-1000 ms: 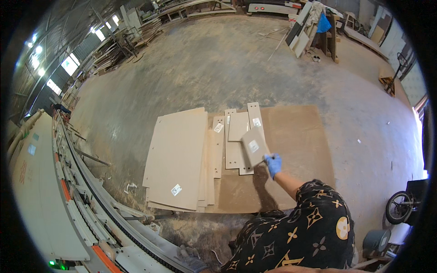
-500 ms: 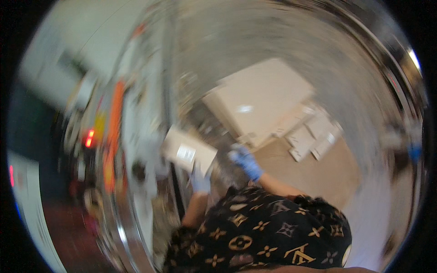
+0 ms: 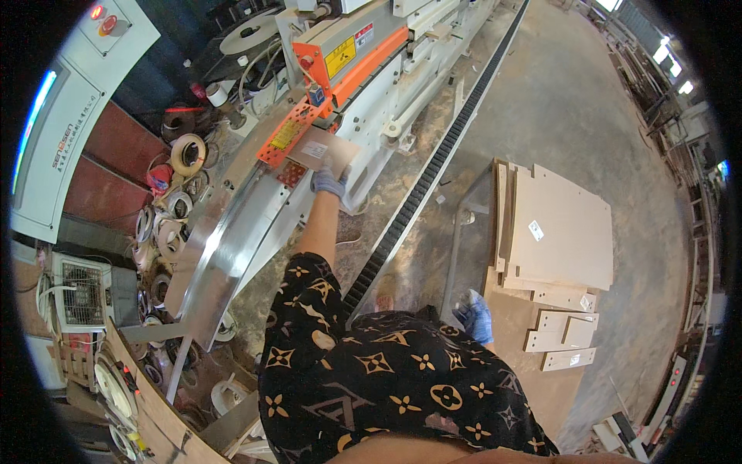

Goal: The person repeatedly picks up flat wooden panels and feeds them into a processing machine, then stacks the processed pieces on the floor. The task involves handling multiple panels one at a time and maintaining a steady workflow.

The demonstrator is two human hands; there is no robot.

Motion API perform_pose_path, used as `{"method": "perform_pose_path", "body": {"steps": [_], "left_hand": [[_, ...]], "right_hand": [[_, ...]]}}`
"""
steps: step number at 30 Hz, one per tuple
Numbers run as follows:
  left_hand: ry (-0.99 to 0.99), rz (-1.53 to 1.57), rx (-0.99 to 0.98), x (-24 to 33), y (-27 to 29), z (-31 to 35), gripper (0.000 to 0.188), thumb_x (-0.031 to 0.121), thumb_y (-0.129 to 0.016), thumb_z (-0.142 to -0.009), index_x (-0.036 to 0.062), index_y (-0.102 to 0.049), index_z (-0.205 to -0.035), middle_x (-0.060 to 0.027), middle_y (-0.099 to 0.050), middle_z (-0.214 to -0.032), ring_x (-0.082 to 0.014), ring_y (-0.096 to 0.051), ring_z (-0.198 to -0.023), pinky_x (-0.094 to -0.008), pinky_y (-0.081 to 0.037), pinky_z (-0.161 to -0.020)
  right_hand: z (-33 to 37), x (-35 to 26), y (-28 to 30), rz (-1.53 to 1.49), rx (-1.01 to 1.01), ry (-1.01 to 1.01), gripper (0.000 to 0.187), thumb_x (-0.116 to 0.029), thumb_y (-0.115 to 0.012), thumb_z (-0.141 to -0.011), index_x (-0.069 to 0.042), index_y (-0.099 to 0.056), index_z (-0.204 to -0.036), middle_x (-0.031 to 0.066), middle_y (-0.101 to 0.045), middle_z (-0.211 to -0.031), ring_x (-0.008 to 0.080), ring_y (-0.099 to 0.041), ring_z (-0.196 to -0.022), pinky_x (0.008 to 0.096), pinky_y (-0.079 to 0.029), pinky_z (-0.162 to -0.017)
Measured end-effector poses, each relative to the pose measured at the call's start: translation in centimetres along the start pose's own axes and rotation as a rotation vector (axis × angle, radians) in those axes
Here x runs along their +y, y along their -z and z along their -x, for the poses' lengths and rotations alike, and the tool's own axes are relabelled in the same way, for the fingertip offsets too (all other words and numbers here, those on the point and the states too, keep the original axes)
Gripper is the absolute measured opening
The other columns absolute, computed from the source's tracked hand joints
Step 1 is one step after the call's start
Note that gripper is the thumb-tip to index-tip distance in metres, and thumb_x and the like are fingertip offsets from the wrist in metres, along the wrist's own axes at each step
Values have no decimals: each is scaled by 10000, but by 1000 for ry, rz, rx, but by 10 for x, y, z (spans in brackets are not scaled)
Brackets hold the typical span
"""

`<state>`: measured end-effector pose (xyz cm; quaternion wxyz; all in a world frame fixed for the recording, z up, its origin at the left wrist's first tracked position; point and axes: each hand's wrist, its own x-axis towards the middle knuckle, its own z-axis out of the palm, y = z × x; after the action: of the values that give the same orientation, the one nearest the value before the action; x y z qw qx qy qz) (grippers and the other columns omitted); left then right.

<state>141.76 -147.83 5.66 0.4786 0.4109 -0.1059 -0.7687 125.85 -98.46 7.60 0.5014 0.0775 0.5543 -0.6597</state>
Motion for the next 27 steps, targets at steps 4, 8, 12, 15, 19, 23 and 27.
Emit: {"method": "perform_pose_path", "body": {"steps": [4, 8, 12, 15, 19, 23, 27], "left_hand": [[144, 23, -135, 22, 7, -51, 296, 363, -560, -872, 223, -531, -1131, 4, -608, -1062, -226, -570, -958, -401, -557, -603], [113, -61, -126, 35, 4, -54, 309, 393, -504, -885, 212, -537, -1133, 16, -613, -1086, -201, -580, -955, -384, -550, -646], [136, -67, -29, 40, -8, -42, 316, 403, -475, -895, 213, -541, -1138, 18, -608, -1115, -199, -572, -985, -395, -546, -664], [140, -81, -2, 36, -10, -49, 331, 392, -480, -891, 190, -537, -1147, 5, -604, -1125, -205, -569, -998, -394, -541, -705], [-52, -353, -275, 29, -23, -84, 313, 349, -503, -874, 121, -585, -1072, -45, -626, -1066, -245, -589, -945, -387, -516, -774], [-977, -2238, -198, 34, -88, -130, 313, 265, -483, -826, 17, -635, -942, -190, -636, -952, -348, -598, -919, -442, -476, -763], [-1812, -3186, -705, 24, -140, -141, 164, 239, -538, -796, 131, -661, -801, -80, -637, -755, -262, -626, -705, -391, -476, -552]], "right_hand": [[-7, -1, -8, -2, 55, -9, 391, -305, -632, -855, -151, -511, -1193, 55, -583, -1076, 226, -577, -887, 410, -494, -823], [-10, -5, -13, 5, 62, -2, 442, -320, -637, -848, -145, -494, -1228, 72, -559, -1128, 242, -552, -937, 421, -472, -864], [-10, -3, -16, -13, 98, -34, 487, -337, -643, -839, -139, -481, -1253, 85, -542, -1154, 245, -534, -973, 429, -455, -890], [-13, -4, -20, -15, 129, -56, 490, -338, -640, -839, -134, -479, -1255, 85, -538, -1161, 250, -532, -995, 433, -450, -898], [-10, -9, -21, -16, 119, -15, 424, -312, -608, -870, -135, -482, -1234, 81, -570, -1106, 257, -556, -972, 419, -475, -852], [6, -7, -8, -52, 188, 47, 458, -352, -615, -855, -110, -495, -1225, 77, -553, -1089, 241, -552, -935, 412, -473, -824], [9, 3, 36, 20, 412, 128, 314, -282, -621, -862, -81, -562, -1097, 40, -597, -946, 162, -581, -776, 289, -486, -664]]}}
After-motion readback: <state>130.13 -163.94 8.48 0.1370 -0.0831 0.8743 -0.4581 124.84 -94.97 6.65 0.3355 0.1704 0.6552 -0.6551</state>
